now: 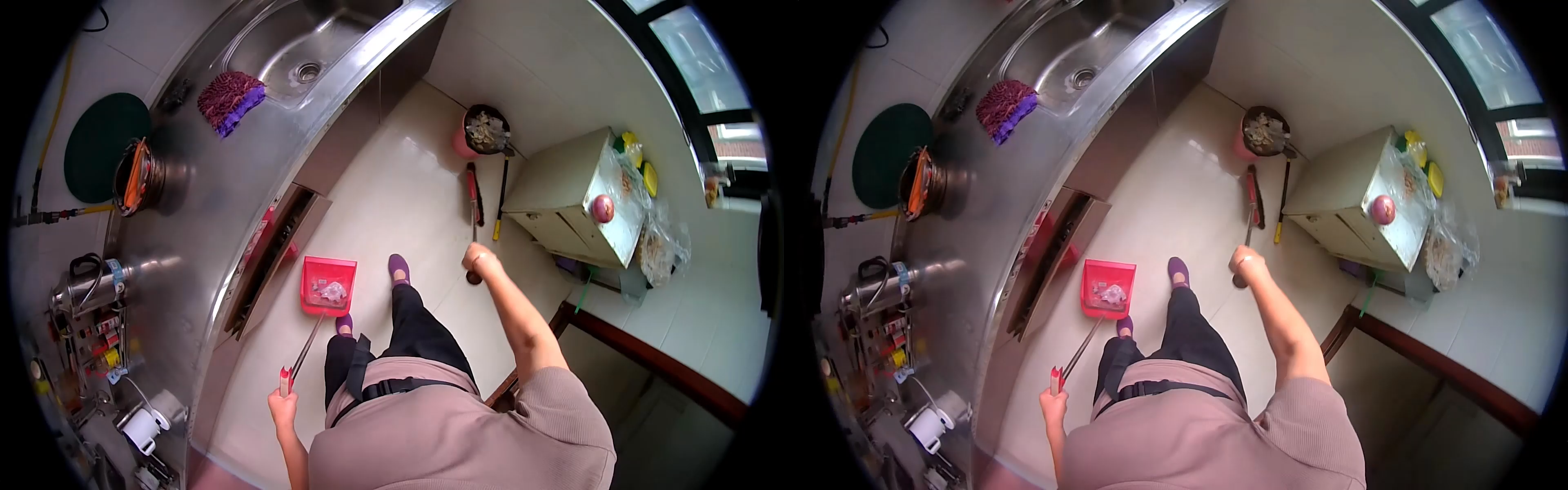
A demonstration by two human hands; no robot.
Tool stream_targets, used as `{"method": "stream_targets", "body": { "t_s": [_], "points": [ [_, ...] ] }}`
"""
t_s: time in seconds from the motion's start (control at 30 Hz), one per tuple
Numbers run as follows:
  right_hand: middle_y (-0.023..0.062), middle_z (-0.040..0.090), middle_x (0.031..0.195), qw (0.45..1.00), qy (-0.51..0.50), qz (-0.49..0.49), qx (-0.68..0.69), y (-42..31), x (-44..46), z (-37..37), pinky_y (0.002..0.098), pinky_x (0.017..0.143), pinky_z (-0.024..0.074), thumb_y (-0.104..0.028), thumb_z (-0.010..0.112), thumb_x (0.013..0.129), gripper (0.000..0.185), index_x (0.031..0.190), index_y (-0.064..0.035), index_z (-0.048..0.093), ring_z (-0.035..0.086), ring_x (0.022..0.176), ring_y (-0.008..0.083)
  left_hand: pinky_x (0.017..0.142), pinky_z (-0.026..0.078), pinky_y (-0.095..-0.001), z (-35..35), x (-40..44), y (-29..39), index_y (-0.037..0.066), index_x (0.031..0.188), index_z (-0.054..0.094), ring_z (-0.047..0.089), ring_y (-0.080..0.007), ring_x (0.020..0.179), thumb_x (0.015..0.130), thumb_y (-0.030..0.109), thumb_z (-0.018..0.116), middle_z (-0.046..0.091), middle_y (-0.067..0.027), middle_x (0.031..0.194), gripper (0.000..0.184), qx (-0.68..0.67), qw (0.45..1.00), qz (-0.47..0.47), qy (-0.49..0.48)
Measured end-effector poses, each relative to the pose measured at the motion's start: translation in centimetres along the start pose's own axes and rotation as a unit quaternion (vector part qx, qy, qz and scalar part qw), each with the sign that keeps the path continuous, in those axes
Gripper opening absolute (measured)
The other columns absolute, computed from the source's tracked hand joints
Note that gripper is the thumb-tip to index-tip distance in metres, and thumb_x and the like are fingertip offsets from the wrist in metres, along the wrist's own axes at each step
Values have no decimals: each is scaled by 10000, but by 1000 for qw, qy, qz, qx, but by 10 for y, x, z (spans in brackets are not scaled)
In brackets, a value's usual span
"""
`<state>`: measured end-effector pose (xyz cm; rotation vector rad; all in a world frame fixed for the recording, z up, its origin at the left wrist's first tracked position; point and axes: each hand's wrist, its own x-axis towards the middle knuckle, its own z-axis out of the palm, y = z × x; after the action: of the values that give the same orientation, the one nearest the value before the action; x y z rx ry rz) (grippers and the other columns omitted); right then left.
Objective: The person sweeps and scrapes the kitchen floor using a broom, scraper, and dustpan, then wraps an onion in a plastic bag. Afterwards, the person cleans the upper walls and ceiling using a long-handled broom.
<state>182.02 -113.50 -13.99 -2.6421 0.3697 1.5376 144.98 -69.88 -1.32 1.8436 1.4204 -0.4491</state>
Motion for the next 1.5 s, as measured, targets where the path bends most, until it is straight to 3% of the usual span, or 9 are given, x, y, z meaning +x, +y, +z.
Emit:
{"method": "stream_targets", "body": {
  "t_s": [0.1,0.2,0.33,0.43,0.57,0.87,1.17,1.4,1.5],
  "points": [
    [178,609,1056,994,-51,-74,-68,1,-21,8,373,827,482,-128,555,704,304,977,-29,646,589,1002,297,418,327,-271,21,-10,8,16,623,536,398,-76,447,675,51,551,461,19,528,65,-4,1000,3,27],
    [212,600,1048,996,-33,-68,36,16,-29,-10,377,870,456,-126,540,716,307,989,-5,611,579,1010,315,420,331,-272,37,-11,21,9,649,554,402,-78,450,675,56,552,461,20,528,54,-23,1000,-13,13],
    [208,637,759,982,-20,-108,152,32,5,-51,376,676,493,-112,644,633,228,797,45,623,642,751,308,436,343,-267,52,-2,28,5,673,572,425,-83,465,675,61,551,483,12,543,60,-10,1000,-5,-1],
    [211,638,762,977,8,-100,187,27,27,-94,372,668,488,-106,635,642,218,794,50,620,641,754,310,439,345,-262,66,-8,37,8,679,576,433,-82,468,675,60,550,499,11,556,58,-26,1000,-8,1],
    [210,629,947,989,117,-84,19,-3,52,-156,381,768,487,-133,568,719,241,911,2,623,605,929,335,438,341,-250,71,-26,50,13,703,586,429,-72,468,674,48,554,504,18,564,55,-54,998,-45,-7],
    [132,627,1035,968,188,-38,-159,12,91,-247,374,833,481,-138,506,774,271,1012,-84,626,592,991,292,486,380,-261,81,-53,63,9,701,593,453,-82,504,670,48,569,520,5,570,55,-36,998,-48,7],
    [121,611,1086,983,161,-4,-91,58,37,-243,369,863,468,-159,541,772,294,1047,-80,611,574,1037,274,492,376,-261,81,-57,66,7,678,576,439,-82,507,665,41,551,505,5,559,44,-36,999,-23,1],
    [201,583,1085,997,72,11,-28,63,-32,-233,399,843,472,-118,440,811,286,1051,-26,565,558,1030,332,467,365,-276,69,-48,79,4,665,563,429,-91,484,662,34,536,487,3,539,40,-14,1000,22,-11],
    [188,601,1051,987,131,-28,-91,105,-14,-196,386,844,469,-130,447,811,257,1015,-37,572,563,1017,336,472,369,-283,70,-35,84,0,665,562,437,-96,489,659,34,533,495,-6,544,45,13,996,91,-5]
  ]
}}
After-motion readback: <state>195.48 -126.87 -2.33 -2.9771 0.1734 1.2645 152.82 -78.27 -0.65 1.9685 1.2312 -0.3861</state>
